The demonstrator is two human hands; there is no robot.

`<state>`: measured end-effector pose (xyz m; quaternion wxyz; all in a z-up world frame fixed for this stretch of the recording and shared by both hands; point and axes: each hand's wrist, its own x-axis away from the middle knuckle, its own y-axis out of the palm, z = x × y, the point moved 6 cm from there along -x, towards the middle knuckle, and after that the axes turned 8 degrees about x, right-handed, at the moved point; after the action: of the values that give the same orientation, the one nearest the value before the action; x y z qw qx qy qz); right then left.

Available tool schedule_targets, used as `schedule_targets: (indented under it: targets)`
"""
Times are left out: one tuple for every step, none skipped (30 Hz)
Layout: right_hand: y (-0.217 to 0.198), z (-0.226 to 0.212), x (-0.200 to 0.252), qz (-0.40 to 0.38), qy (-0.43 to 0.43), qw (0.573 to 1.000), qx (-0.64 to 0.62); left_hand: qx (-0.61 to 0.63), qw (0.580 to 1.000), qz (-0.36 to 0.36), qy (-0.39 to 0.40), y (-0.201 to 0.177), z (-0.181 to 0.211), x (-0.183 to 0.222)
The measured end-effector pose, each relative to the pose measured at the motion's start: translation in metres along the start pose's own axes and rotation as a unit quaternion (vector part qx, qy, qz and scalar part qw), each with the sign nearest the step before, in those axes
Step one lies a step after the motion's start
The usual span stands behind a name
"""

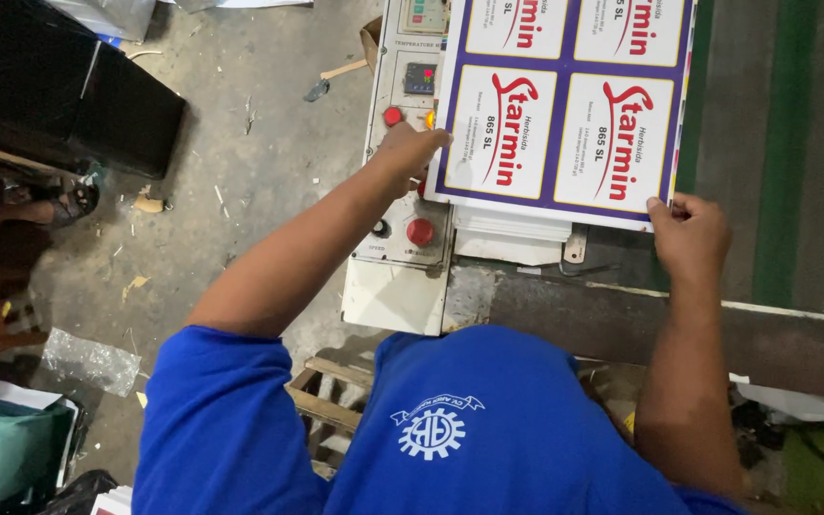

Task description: Inspecting and sorting stacks of printed product labels on a production machine.

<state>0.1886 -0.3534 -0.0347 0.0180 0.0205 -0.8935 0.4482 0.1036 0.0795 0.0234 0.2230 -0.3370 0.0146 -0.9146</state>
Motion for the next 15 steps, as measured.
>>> schedule_targets:
  targets:
    - [-0.003,-0.004,0.0,0.0,0.0,1.0,0.0,0.0,1.0,0.0,0.0,0.001,0.001,-0.001]
    - [-0.003,-0.006,0.001,-0.016,0.022,0.999,-0.038,0.017,1.0,0.004,-0.007,0.001,0.001,-0.002]
    - [-0.004,-0.008,0.001,-0.033,0.043,0.996,-0.075,0.035,0.999,0.009,-0.014,0.0,0.0,-0.003]
    - [-0.009,-0.016,0.0,-0.034,0.043,0.996,-0.075,0.036,0.999,0.01,-0.015,0.002,0.005,0.0]
    - [-0.013,-0.02,0.001,-0.041,0.079,0.992,-0.088,0.049,0.999,0.004,-0.019,0.004,0.01,0.003]
    - [-0.016,-0.024,0.003,-0.047,0.115,0.987,-0.1,0.062,0.998,-0.002,-0.024,0.006,0.014,0.006]
    - [-0.019,-0.023,0.002,-0.05,0.115,0.987,-0.099,0.063,0.998,-0.001,-0.027,0.008,0.016,0.007]
    - [-0.02,-0.015,0.003,-0.064,0.172,0.979,-0.089,0.066,0.997,-0.009,-0.035,0.011,0.017,0.007]
    - [-0.022,-0.008,0.003,-0.076,0.228,0.967,-0.08,0.069,0.997,-0.017,-0.041,0.014,0.021,0.007]
    - [-0.01,0.018,-0.009,-0.076,0.227,0.968,-0.079,0.069,0.997,-0.017,-0.041,0.014,0.021,0.005]
    - [0.007,0.037,-0.022,-0.109,0.18,0.955,-0.21,0.081,0.995,-0.032,-0.04,0.016,0.023,0.004]
    - [0.021,0.055,-0.035,-0.14,0.129,0.923,-0.336,0.093,0.994,-0.046,-0.038,0.018,0.025,0.002]
    - [0.018,0.048,-0.033,-0.138,0.131,0.923,-0.335,0.092,0.994,-0.048,-0.038,0.017,0.022,0.001]
    - [0.015,0.038,-0.032,-0.146,0.111,0.907,-0.38,0.094,0.994,-0.056,-0.026,0.016,0.021,-0.001]
    - [0.008,0.029,-0.03,-0.149,0.093,0.889,-0.423,0.094,0.993,-0.068,-0.015,0.019,0.022,-0.002]
